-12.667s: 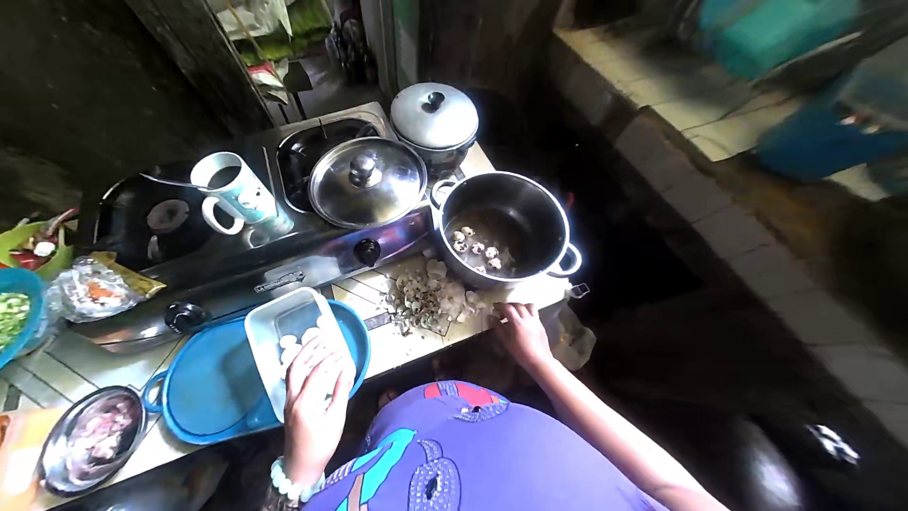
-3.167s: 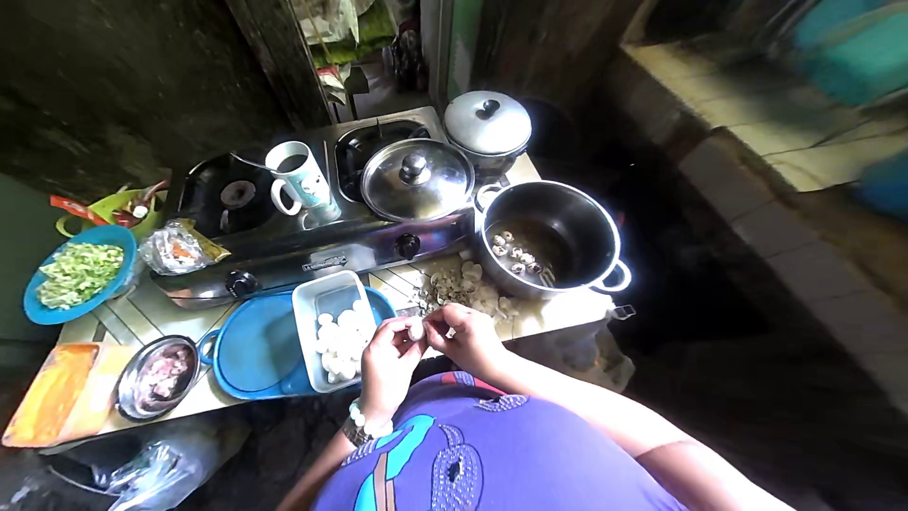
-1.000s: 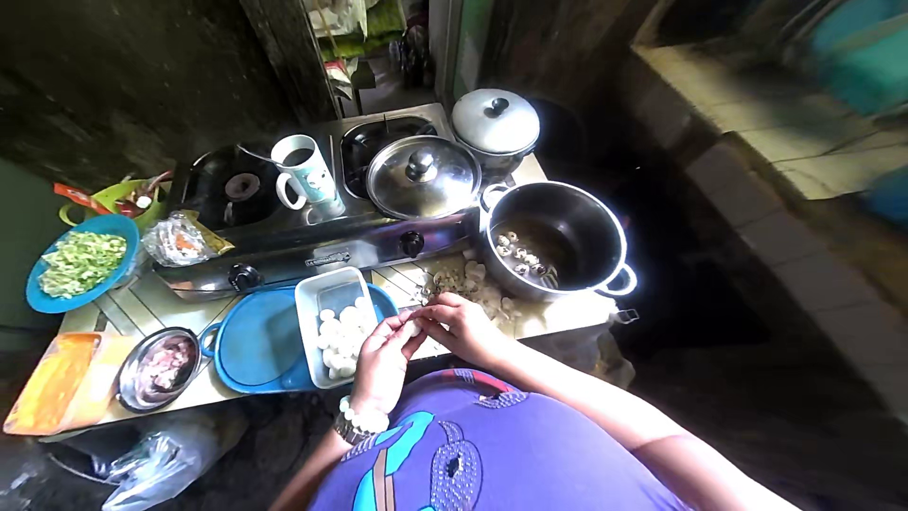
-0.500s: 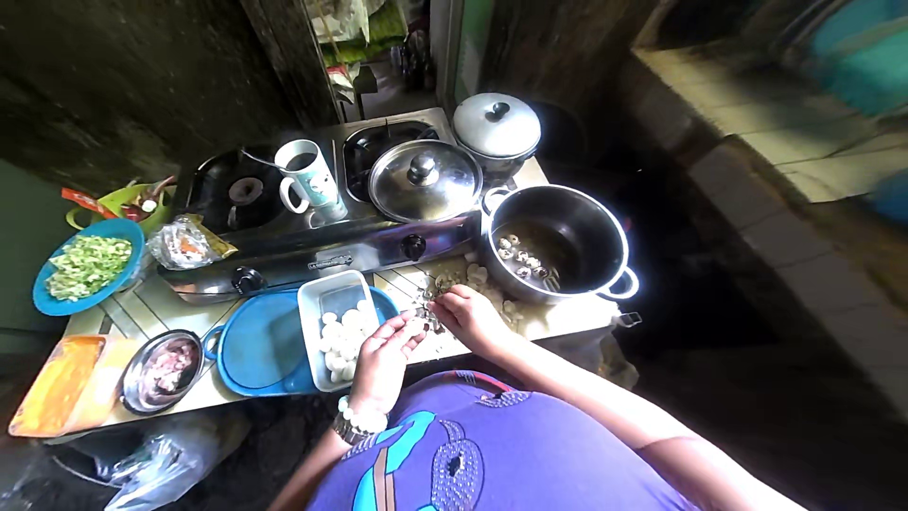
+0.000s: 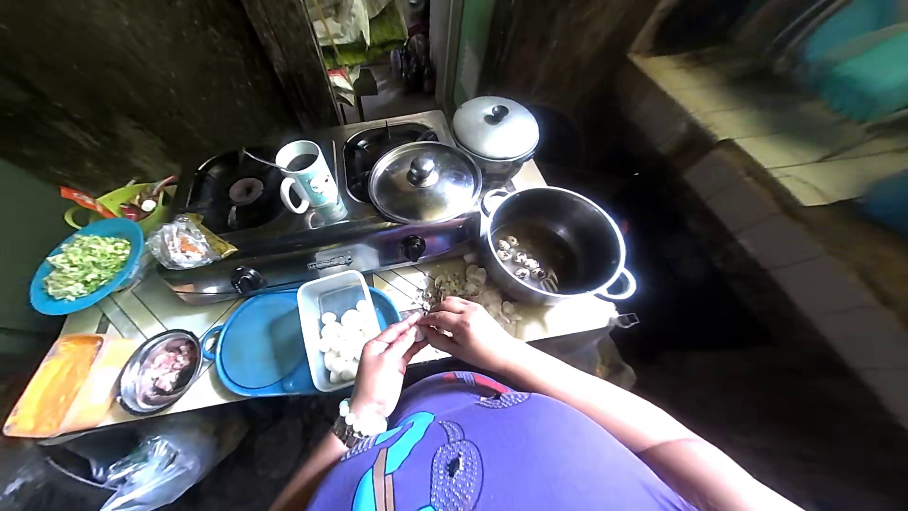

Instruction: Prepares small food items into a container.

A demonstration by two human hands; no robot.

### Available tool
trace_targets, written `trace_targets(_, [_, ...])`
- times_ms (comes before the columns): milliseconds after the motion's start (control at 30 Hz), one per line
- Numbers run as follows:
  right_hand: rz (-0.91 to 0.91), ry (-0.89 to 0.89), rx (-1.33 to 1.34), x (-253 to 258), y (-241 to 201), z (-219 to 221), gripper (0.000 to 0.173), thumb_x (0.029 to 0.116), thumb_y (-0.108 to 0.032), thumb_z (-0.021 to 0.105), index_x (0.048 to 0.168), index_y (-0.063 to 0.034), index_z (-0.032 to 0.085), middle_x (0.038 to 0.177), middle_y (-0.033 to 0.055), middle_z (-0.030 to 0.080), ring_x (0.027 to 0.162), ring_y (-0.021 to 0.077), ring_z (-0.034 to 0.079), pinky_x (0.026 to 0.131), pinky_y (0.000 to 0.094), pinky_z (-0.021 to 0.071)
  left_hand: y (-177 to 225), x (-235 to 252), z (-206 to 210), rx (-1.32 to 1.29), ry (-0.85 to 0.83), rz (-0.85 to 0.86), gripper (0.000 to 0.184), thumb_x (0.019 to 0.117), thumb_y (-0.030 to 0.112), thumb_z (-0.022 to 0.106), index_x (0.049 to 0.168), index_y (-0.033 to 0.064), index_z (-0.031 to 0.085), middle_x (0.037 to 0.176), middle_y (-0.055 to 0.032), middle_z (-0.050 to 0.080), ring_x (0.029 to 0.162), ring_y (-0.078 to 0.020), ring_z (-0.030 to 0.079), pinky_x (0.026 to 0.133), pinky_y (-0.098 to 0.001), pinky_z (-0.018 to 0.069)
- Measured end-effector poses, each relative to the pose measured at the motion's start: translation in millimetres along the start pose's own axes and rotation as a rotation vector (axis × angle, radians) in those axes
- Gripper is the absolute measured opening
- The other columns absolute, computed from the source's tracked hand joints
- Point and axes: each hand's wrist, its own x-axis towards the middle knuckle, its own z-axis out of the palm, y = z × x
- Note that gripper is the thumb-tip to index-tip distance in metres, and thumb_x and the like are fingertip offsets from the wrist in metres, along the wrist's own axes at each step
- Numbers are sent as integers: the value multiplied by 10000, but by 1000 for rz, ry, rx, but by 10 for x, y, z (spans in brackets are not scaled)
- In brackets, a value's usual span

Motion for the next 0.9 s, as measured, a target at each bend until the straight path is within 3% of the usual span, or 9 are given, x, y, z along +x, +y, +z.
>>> trace_targets(200, [9, 29, 1, -33, -12, 82, 149, 929, -114, 650, 920, -18, 764, 850, 121, 747, 814, 215, 721, 787, 285, 576, -20, -16, -30, 30, 2, 7, 278, 1013, -46, 458, 1231, -109, 620, 1130, -123, 719, 988, -161, 717, 938, -326, 582])
trace_targets(533, [71, 43, 45, -30, -28, 132, 138, 935, -102, 637, 916, -11, 740, 874, 129, 733, 854, 213, 709, 815, 281, 567, -23, -3, -59, 30, 2, 18, 278, 997, -44, 487, 1232, -113, 618, 1141, -133, 717, 992, -174, 715, 933, -336, 582])
trace_targets(767, [307, 108, 76, 13, -7, 62, 184, 947, -89, 579, 910, 32, 712, 821, 138, 681, 731, 153, 652, 703, 240, 541, -11, 30, -93, 40, -4, 43, 289, 957, -39, 555, 1239, -72, 607, 1104, -104, 700, 928, -163, 702, 827, -322, 599])
trace_targets(867, [425, 66, -41, 24, 132, 9, 287, 1009, -159, 559, 882, 42, 719, 807, 162, 671, 751, 231, 666, 710, 326, 545, -25, 42, -111, 27, 6, 59, 246, 945, -68, 571, 1182, -80, 634, 1082, -112, 713, 919, -161, 710, 860, -317, 598])
trace_targets(900, [495, -25, -65, 31, 180, -22, 267, 1012, -163, 566, 973, 43, 732, 906, 199, 692, 858, 291, 690, 798, 382, 562, -36, 46, -113, 26, 11, 66, 237, 938, -79, 576, 1165, -86, 642, 1070, -116, 715, 917, -161, 708, 867, -315, 594])
